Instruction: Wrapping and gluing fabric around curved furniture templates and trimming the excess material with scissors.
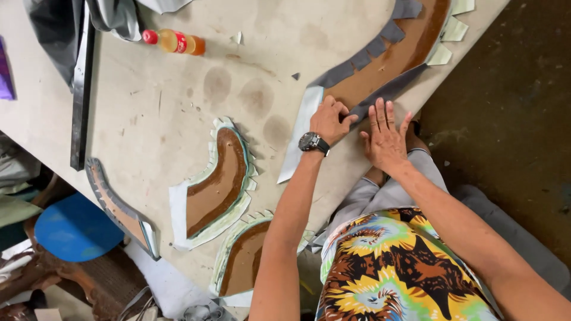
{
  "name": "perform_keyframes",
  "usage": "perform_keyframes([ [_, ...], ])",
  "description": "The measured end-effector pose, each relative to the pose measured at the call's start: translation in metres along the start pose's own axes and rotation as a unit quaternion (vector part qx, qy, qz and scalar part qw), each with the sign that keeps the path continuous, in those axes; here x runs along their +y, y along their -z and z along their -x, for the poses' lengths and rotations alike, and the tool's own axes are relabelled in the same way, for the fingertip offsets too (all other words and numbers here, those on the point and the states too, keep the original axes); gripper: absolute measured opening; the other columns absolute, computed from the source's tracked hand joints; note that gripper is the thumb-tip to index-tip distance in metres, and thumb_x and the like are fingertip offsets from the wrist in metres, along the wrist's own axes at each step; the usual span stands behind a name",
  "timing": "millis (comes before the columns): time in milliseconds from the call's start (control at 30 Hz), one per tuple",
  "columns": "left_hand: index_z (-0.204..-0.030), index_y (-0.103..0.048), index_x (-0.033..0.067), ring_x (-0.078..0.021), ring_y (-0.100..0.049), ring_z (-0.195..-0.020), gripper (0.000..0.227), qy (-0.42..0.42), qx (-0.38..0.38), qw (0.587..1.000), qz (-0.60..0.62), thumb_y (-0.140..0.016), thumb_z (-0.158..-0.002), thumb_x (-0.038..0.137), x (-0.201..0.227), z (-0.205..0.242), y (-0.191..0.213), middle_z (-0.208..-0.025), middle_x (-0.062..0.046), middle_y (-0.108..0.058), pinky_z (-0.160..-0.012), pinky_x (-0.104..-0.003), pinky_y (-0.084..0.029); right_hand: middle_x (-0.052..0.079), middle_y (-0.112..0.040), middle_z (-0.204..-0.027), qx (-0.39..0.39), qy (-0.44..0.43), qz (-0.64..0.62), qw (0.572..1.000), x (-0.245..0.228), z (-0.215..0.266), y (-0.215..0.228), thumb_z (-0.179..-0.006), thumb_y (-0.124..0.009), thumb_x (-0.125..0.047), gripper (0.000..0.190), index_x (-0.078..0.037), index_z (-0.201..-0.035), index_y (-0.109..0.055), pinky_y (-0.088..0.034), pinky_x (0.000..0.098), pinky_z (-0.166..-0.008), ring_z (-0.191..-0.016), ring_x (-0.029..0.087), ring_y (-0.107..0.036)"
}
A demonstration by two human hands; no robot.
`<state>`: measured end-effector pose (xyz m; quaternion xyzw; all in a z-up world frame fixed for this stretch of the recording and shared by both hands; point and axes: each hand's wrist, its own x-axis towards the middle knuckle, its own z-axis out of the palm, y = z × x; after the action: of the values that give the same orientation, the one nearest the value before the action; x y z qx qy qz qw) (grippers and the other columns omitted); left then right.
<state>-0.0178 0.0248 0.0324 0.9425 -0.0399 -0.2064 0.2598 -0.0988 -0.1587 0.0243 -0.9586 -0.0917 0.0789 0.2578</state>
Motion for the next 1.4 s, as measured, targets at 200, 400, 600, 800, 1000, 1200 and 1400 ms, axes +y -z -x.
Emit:
perform_keyframes([
  [200, -0.085, -0.059, 0.0210, -0.0337, -0.067, -0.099, 0.026, 0.008, 0.026, 0.999, -0.017, -0.067, -0.093, 0.045, -0.004, -0.004, -0.016, -0.098, 0.002, -0.047, -0.087, -0.043, -0.058, 0.022, -0.008, -0.176, -0.042, -0.019, 0.016, 0.999, -0.008, -0.002, -0.006, -0.107, -0.049, -0.034, 0.076, 0.001, -0.168, -0.022, 0.001, 0.0841, -0.115, -0.161, 0.044, -0.006],
  [400, -0.092, -0.054, 0.0239, -0.0306, -0.068, -0.098, 0.025, -0.029, 0.032, 0.998, -0.036, -0.059, -0.099, 0.048, -0.018, -0.004, -0.022, -0.100, 0.002, -0.045, -0.084, -0.043, -0.060, 0.017, -0.013, -0.177, -0.093, 0.030, 0.035, 0.995, -0.016, 0.002, -0.017, -0.107, -0.044, -0.043, 0.074, -0.004, -0.167, -0.026, -0.006, 0.0811, -0.119, -0.163, 0.038, -0.008],
  [600, -0.100, -0.062, 0.0293, -0.0287, -0.071, -0.089, 0.007, -0.046, 0.199, 0.977, 0.065, -0.067, -0.096, 0.034, -0.062, 0.008, -0.001, -0.094, 0.003, -0.058, -0.078, -0.039, -0.061, 0.021, -0.013, -0.177, -0.061, 0.042, 0.017, 0.997, -0.039, 0.007, -0.027, -0.107, -0.047, -0.040, 0.073, 0.002, -0.165, -0.032, -0.006, 0.0785, -0.119, -0.162, 0.042, -0.009],
  [800, -0.102, -0.073, 0.0181, -0.0255, -0.071, -0.087, 0.002, 0.052, 0.407, 0.902, 0.134, -0.072, -0.101, 0.020, -0.085, 0.119, 0.030, -0.093, -0.002, -0.071, -0.078, -0.033, -0.059, 0.021, -0.013, -0.176, -0.030, 0.163, 0.006, 0.986, -0.047, 0.008, -0.048, -0.108, -0.042, -0.047, 0.076, -0.002, -0.167, -0.025, 0.003, 0.0687, -0.124, -0.163, 0.037, -0.008],
  [1000, -0.105, -0.076, 0.0178, -0.0252, -0.067, -0.102, 0.014, 0.117, 0.452, 0.884, 0.028, -0.078, -0.095, 0.027, -0.081, 0.221, -0.013, -0.107, -0.001, -0.068, -0.092, -0.036, -0.055, 0.024, -0.007, -0.176, -0.094, 0.114, 0.001, 0.989, -0.036, 0.017, -0.037, -0.107, -0.041, -0.042, 0.077, 0.002, -0.167, -0.020, 0.003, 0.0743, -0.121, -0.162, 0.042, -0.002],
  [1200, -0.099, -0.073, 0.0182, -0.0272, -0.063, -0.099, 0.038, 0.134, 0.408, 0.902, 0.033, -0.084, -0.082, 0.050, -0.080, 0.170, -0.052, -0.100, -0.001, -0.062, -0.093, -0.042, -0.049, 0.020, 0.001, -0.177, -0.126, 0.138, 0.012, 0.982, -0.079, 0.021, -0.061, -0.105, -0.043, -0.042, 0.080, -0.001, -0.167, -0.014, 0.008, 0.0716, -0.123, -0.163, 0.040, 0.005],
  [1400, -0.072, -0.067, 0.0137, -0.0337, -0.062, -0.082, 0.034, 0.144, 0.340, 0.929, 0.004, -0.086, -0.077, 0.042, -0.103, 0.143, -0.059, -0.083, -0.005, -0.056, -0.078, -0.045, -0.052, 0.023, -0.019, -0.175, -0.095, 0.191, 0.041, 0.976, -0.083, 0.035, -0.085, -0.103, -0.046, -0.043, 0.076, 0.001, -0.164, -0.031, 0.004, 0.0663, -0.125, -0.164, 0.038, -0.010],
])
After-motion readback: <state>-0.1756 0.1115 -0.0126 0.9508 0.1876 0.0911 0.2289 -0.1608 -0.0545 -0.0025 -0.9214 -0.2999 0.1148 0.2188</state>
